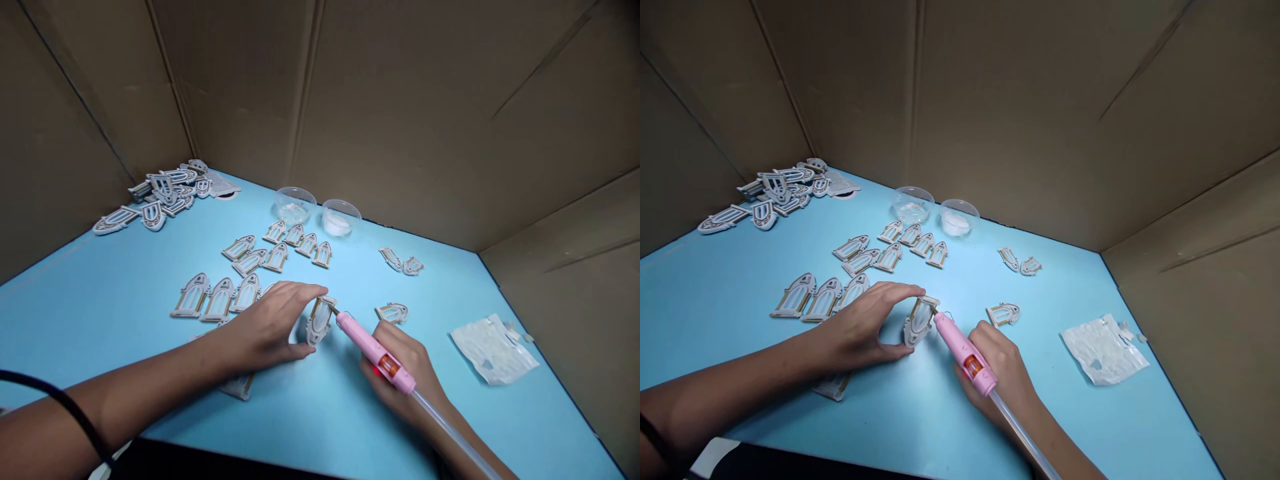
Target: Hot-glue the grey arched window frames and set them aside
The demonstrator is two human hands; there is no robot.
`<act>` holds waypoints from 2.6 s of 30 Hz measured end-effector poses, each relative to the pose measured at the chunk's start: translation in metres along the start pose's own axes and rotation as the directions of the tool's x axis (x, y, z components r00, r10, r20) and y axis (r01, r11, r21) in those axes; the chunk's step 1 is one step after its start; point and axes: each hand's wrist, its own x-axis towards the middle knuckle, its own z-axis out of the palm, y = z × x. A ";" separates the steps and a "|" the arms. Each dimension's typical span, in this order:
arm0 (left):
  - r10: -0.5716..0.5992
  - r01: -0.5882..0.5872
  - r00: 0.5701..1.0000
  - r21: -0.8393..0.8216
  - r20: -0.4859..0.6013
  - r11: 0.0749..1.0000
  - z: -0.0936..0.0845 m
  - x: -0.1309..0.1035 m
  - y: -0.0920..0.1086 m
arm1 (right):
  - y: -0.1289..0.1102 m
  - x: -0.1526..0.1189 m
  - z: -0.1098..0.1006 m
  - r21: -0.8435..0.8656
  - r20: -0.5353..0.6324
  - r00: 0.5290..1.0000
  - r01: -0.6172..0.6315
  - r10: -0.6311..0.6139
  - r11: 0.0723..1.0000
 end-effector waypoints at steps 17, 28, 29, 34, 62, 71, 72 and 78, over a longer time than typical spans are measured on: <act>-0.125 0.106 0.902 0.069 0.414 0.992 0.003 0.006 0.010 | 0.003 0.013 -0.020 0.296 -0.025 0.917 -0.374 0.399 0.879; -0.112 0.107 0.972 0.033 0.205 0.994 -0.028 0.018 -0.007 | 0.002 0.015 -0.026 0.306 -0.071 0.859 -0.465 0.507 0.831; -0.046 0.058 0.933 -0.024 0.357 0.998 -0.028 0.017 -0.001 | 0.002 0.016 -0.027 0.309 -0.068 0.854 -0.473 0.515 0.825; 0.032 -0.018 0.875 -0.034 0.483 0.999 -0.009 0.006 0.020 | 0.002 0.017 -0.026 0.304 -0.055 0.859 -0.471 0.509 0.828; -0.413 0.427 0.899 -0.508 0.147 0.748 -0.047 0.028 0.015 | 0.011 0.014 -0.022 0.317 -0.139 0.823 -0.490 0.551 0.812; -0.403 0.457 0.885 -0.608 0.235 0.649 -0.038 0.029 0.005 | 0.015 0.013 -0.020 0.304 -0.110 0.809 -0.526 0.578 0.794; -0.409 0.465 0.880 -0.604 0.240 0.647 -0.036 0.029 0.005 | 0.015 0.013 -0.020 0.300 -0.106 0.812 -0.524 0.574 0.797; -0.426 0.453 0.882 -0.606 0.201 0.654 -0.029 0.025 0.001 | 0.016 0.013 -0.019 0.300 -0.116 0.829 -0.495 0.547 0.815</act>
